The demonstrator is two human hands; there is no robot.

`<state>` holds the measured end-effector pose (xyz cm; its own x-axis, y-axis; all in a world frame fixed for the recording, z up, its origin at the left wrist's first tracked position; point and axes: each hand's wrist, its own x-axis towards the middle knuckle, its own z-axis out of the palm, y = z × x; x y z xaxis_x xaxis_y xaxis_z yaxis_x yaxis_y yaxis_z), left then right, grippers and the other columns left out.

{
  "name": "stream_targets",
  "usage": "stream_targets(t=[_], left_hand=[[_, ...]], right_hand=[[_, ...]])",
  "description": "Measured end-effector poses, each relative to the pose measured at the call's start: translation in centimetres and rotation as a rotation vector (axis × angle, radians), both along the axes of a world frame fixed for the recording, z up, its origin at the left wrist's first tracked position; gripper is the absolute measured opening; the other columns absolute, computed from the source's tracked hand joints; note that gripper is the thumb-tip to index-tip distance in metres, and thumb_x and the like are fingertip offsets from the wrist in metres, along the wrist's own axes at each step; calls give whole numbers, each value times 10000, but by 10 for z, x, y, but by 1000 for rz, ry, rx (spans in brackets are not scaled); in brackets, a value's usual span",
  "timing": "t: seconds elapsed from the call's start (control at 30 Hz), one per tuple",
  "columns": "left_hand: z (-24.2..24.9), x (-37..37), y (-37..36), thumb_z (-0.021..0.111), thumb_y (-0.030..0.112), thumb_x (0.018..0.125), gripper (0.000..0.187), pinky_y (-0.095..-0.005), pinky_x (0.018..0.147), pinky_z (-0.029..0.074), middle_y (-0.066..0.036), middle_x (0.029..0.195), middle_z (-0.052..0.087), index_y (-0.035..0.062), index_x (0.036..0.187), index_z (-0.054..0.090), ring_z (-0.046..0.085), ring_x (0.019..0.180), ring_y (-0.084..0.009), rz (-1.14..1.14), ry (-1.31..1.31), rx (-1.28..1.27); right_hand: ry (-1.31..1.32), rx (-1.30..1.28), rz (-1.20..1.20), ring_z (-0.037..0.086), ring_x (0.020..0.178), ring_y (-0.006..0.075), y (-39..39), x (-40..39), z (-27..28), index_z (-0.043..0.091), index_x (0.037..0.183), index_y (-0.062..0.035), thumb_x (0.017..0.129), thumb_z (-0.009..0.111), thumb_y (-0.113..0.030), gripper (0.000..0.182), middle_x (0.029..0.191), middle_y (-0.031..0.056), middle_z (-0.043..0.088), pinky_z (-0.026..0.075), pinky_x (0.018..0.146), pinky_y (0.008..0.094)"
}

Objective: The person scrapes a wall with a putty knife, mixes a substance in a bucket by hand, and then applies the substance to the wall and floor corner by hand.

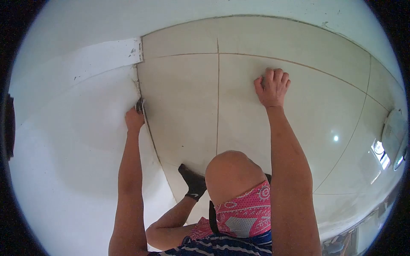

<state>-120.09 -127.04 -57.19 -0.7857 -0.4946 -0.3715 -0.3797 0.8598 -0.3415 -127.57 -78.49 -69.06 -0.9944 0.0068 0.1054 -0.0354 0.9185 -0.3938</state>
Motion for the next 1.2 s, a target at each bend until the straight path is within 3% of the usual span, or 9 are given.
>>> stream_targets(t=[0.1, 0.23, 0.4, 0.53, 0.7, 0.8, 0.93, 1.1, 1.2], left_hand=[[10, 12, 10, 575, 125, 800, 256, -507, 738, 499, -256, 847, 645, -8, 1014, 620, 627, 809, -426, -89, 188, 42], [15, 35, 17, 577, 133, 811, 247, -506, 711, 495, -250, 804, 643, -13, 1005, 620, 625, 772, -429, 16, 142, 17], [-2, 52, 19, 576, 167, 834, 224, -503, 681, 485, -235, 766, 637, -13, 962, 614, 621, 748, -422, -19, 355, 84], [-21, 36, 18, 559, 171, 847, 191, -500, 665, 486, -224, 754, 635, -6, 905, 601, 620, 725, -420, -49, 279, 89], [-40, 33, 15, 539, 169, 858, 155, -496, 654, 488, -210, 757, 642, 22, 847, 588, 622, 707, -413, -37, 173, -77], [-30, 18, 13, 542, 162, 851, 151, -491, 657, 489, -205, 751, 641, 19, 837, 588, 623, 716, -410, 23, 358, -81], [-13, -26, 20, 554, 167, 843, 163, -492, 663, 488, -205, 761, 646, 14, 849, 607, 627, 725, -408, 17, 473, -3], [-26, -38, 2, 594, 189, 821, 202, -499, 699, 487, -223, 814, 654, 6, 899, 629, 631, 773, -403, -16, 251, -68], [-35, -35, 11, 603, 190, 805, 221, -494, 719, 493, -228, 832, 656, 13, 932, 638, 631, 793, -404, -26, 305, -1]], right_hand=[[-3, 10, -9, 435, 899, 306, 1, 1, -1, 494, 1003, -103, 751, 598, -235, 303, 977, 111, 463, 369, 743, 448], [-3, 16, -20, 435, 898, 305, 0, 0, -2, 493, 1002, -103, 753, 596, -237, 301, 978, 110, 463, 367, 746, 449], [22, 21, -9, 429, 884, 299, -2, 0, -1, 494, 995, -99, 753, 593, -235, 294, 968, 106, 458, 361, 746, 448], [-6, 27, -11, 427, 874, 294, -1, 0, 1, 495, 986, -94, 752, 593, -236, 290, 960, 104, 452, 356, 750, 449], [6, 18, -20, 435, 879, 292, -2, 0, 1, 509, 991, -109, 756, 595, -241, 283, 967, 98, 468, 358, 751, 440], [-2, 35, -18, 443, 888, 292, -2, 2, 2, 518, 1007, -114, 761, 596, -237, 285, 975, 92, 481, 361, 754, 434], [28, 29, -17, 428, 876, 294, -3, 0, 0, 504, 990, -109, 754, 591, -255, 290, 964, 102, 457, 356, 738, 438], [53, 51, -3, 429, 865, 296, -2, 3, -4, 505, 993, -108, 756, 592, -251, 290, 968, 100, 463, 358, 735, 434], [60, 43, 0, 428, 862, 296, -3, 5, -3, 505, 997, -106, 758, 592, -250, 292, 976, 101, 466, 359, 737, 433]])
